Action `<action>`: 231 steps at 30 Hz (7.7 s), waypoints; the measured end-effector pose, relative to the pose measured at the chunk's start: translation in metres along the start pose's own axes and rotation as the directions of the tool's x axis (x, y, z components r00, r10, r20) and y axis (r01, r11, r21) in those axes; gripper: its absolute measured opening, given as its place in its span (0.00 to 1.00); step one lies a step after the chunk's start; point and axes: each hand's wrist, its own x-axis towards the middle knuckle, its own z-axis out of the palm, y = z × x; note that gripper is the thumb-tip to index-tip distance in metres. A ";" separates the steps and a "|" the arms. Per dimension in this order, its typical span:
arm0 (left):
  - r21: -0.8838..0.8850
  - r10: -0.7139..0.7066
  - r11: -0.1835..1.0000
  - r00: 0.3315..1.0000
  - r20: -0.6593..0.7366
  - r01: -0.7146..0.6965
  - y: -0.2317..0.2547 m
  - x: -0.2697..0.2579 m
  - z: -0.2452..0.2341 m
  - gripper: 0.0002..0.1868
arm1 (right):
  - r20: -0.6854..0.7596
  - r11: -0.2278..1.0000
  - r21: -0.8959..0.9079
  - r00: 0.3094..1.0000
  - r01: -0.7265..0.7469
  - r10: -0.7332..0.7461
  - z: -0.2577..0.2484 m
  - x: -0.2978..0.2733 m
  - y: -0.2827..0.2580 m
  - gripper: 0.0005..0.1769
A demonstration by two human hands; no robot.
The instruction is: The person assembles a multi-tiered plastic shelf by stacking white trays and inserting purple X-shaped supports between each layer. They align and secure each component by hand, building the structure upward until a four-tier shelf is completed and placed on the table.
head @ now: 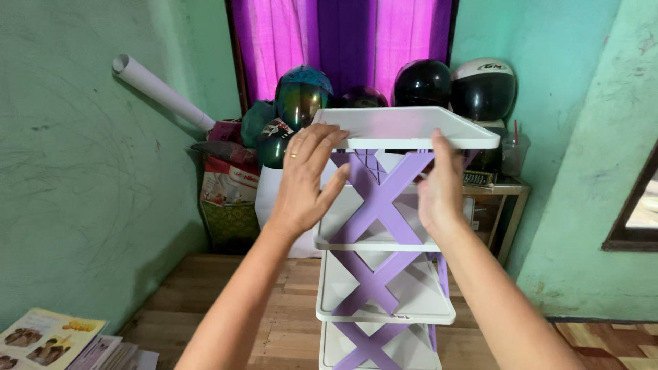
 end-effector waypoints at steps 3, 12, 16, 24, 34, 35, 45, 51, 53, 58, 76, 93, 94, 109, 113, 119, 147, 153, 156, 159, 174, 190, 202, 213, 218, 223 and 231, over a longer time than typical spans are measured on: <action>0.046 -0.033 0.998 0.998 -0.062 0.036 0.002 0.002 0.013 0.26 | -0.101 0.810 -0.431 0.871 0.397 -0.481 -0.001 -0.021 -0.004 0.27; -0.034 -0.131 0.991 0.973 -0.188 0.127 0.005 -0.006 0.031 0.23 | 0.819 -0.037 -0.486 0.440 0.873 -0.369 0.035 -0.030 -0.045 0.37; -0.041 -0.120 0.993 0.968 -0.221 0.114 0.006 -0.006 0.034 0.22 | 0.805 0.032 -0.513 0.493 0.858 -0.331 0.047 -0.037 -0.039 0.36; -0.070 -0.143 0.989 0.955 -0.261 0.129 0.003 -0.009 0.040 0.20 | 0.716 0.063 -0.565 0.527 0.823 -0.458 0.055 -0.044 -0.022 0.33; -0.112 -0.159 0.985 0.936 -0.313 0.130 0.003 -0.010 0.044 0.17 | 0.686 0.105 -0.573 0.546 0.813 -0.481 0.054 -0.044 -0.018 0.30; -0.113 -0.158 0.985 0.936 -0.314 0.128 0.003 -0.011 0.044 0.17 | 0.685 0.108 -0.574 0.548 0.812 -0.480 0.054 -0.043 -0.018 0.30; -0.091 -0.160 0.986 0.942 -0.296 0.139 0.009 -0.014 0.037 0.17 | 0.716 0.091 -0.553 0.529 0.828 -0.456 0.054 -0.051 -0.024 0.32; -0.015 -0.150 0.989 0.970 -0.191 0.150 0.016 -0.005 0.027 0.17 | 0.789 0.161 -0.516 0.540 0.841 -0.295 0.036 -0.034 -0.045 0.38; 0.106 -0.128 0.983 0.977 -0.172 0.147 0.020 -0.001 0.024 0.19 | 0.823 0.099 -0.481 0.488 0.871 -0.292 0.025 -0.029 -0.053 0.44; 0.190 -0.034 0.980 0.992 -0.120 0.056 0.040 0.013 0.038 0.29 | 0.767 0.058 -0.569 0.554 0.820 -0.323 -0.011 -0.013 -0.074 0.37; 0.104 -0.087 0.990 0.994 -0.061 0.093 0.052 0.015 0.078 0.26 | 0.680 0.055 -0.572 0.510 0.819 -0.527 -0.030 0.007 -0.041 0.21; 0.163 -0.062 0.984 0.996 -0.059 0.071 0.052 0.013 0.081 0.25 | 0.686 0.059 -0.577 0.523 0.814 -0.507 -0.026 0.002 -0.048 0.21; 0.165 -0.065 0.984 0.997 -0.042 0.071 0.052 0.013 0.079 0.26 | 0.706 0.062 -0.564 0.519 0.823 -0.482 -0.026 0.001 -0.050 0.22; 0.107 -0.104 0.990 0.981 0.166 0.087 0.035 0.020 0.073 0.37 | 0.097 0.742 -0.660 0.992 0.121 -0.075 -0.161 0.022 0.037 0.29; -0.035 -0.176 0.982 0.961 0.212 0.187 0.010 0.021 0.052 0.34 | 0.153 0.842 -0.539 0.981 -0.018 0.119 -0.175 0.028 0.051 0.32; -0.206 -0.242 0.931 0.933 0.268 0.301 -0.022 0.014 0.019 0.34 | 0.322 0.878 -0.475 0.918 -0.053 0.230 -0.155 0.017 0.044 0.41; 0.042 -0.027 0.999 0.999 -0.020 0.028 0.030 0.014 0.005 0.23 | 0.391 0.323 -0.792 0.837 0.518 -0.382 -0.032 -0.092 -0.010 0.29; 0.094 -0.078 0.992 0.997 -0.020 0.079 0.037 0.012 0.010 0.21 | 0.355 0.149 -0.803 0.664 0.577 -0.658 -0.039 -0.061 -0.034 0.36; 0.059 -0.074 0.995 0.997 -0.031 0.076 0.035 0.012 0.011 0.20 | 0.579 -0.034 -0.711 0.558 0.702 -0.594 -0.044 -0.043 -0.062 0.38; 0.051 -0.084 0.995 0.996 -0.035 0.086 0.034 0.010 0.012 0.18 | 0.705 -0.102 -0.655 0.557 0.749 -0.440 -0.046 -0.027 -0.080 0.35; 0.088 -0.117 0.988 0.985 -0.127 0.129 0.036 0.001 0.027 0.15 | 0.647 0.035 -0.620 0.536 0.784 -0.543 -0.057 -0.014 -0.062 0.25; 0.066 -0.031 0.997 0.999 0.015 0.030 0.040 0.001 0.006 0.29 | 0.715 -0.170 -0.669 0.563 0.724 -0.415 -0.035 -0.049 -0.083 0.36; 0.046 0.039 0.998 0.999 0.028 -0.040 0.030 0.003 -0.001 0.33 | 0.795 -0.153 -0.568 0.490 0.809 -0.358 0.031 -0.062 -0.063 0.39; 0.112 0.033 0.993 0.995 -0.091 -0.023 0.019 -0.004 0.017 0.25 | 0.760 -0.140 -0.568 0.453 0.811 -0.466 0.028 -0.059 -0.048 0.31; 0.115 0.059 0.992 0.991 -0.122 -0.045 0.016 -0.005 0.019 0.26 | 0.746 -0.113 -0.583 0.474 0.805 -0.469 0.027 -0.058 -0.044 0.35; 0.106 0.055 0.993 0.991 -0.122 -0.042 0.017 -0.003 0.018 0.27 | 0.749 -0.141 -0.585 0.466 0.799 -0.471 0.028 -0.058 -0.044 0.34; 0.099 -0.016 0.995 0.999 -0.028 0.018 0.035 -0.001 0.006 0.28 | 0.810 -0.104 -0.570 0.537 0.815 -0.236 -0.010 -0.043 -0.079 0.52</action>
